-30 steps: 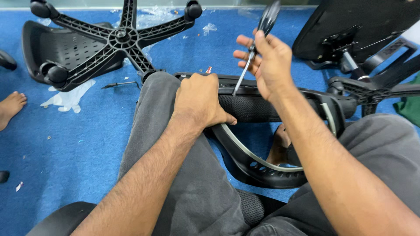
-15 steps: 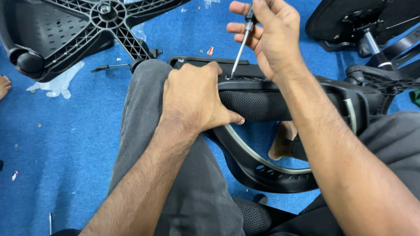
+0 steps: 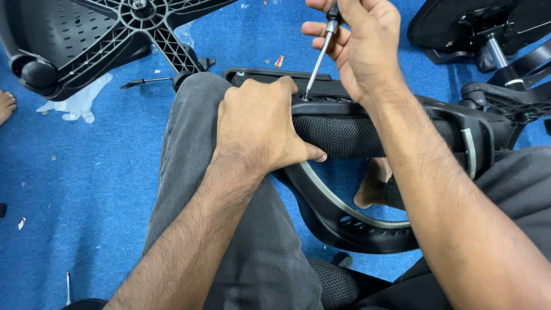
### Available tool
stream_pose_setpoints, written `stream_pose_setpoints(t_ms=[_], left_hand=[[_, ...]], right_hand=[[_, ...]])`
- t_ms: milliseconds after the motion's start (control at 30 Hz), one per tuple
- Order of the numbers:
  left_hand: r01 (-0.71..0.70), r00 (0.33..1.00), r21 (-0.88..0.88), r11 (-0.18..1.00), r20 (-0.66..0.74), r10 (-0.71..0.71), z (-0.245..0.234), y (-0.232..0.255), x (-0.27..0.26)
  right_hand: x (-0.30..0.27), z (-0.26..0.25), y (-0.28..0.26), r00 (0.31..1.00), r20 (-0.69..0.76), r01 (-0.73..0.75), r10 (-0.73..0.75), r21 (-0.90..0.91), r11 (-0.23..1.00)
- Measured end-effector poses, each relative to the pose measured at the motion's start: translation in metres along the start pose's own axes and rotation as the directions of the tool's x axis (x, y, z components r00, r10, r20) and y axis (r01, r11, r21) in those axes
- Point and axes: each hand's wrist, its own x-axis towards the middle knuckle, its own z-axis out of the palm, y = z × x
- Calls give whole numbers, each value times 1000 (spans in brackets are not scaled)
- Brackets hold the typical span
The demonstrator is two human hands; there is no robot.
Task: The person uses a screwdriver to attach a chair armrest to a chair seat. They tighten multiple screws on both sides of the armrest to secure it to the seat.
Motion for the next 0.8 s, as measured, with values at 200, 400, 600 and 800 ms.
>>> stream_pose_setpoints(t_ms=[200, 400, 600, 800], left_hand=[[-13, 1000, -13, 1000, -29, 12, -1, 0, -1], [5, 1000, -17, 1000, 0, -5, -2, 0, -2], [-3, 1000, -16, 1000, -12, 3, -1, -1, -2], [-15, 1000, -6, 1000, -21, 15, 0, 0, -1]], right_hand=[[3, 1, -9, 996, 80, -38, 37, 15, 999], [10, 3, 3, 979, -66, -189, 194, 68, 980], [7, -4, 11, 948, -198, -195, 251, 263, 945], [4, -2, 10, 961, -182, -183, 209, 151, 972]])
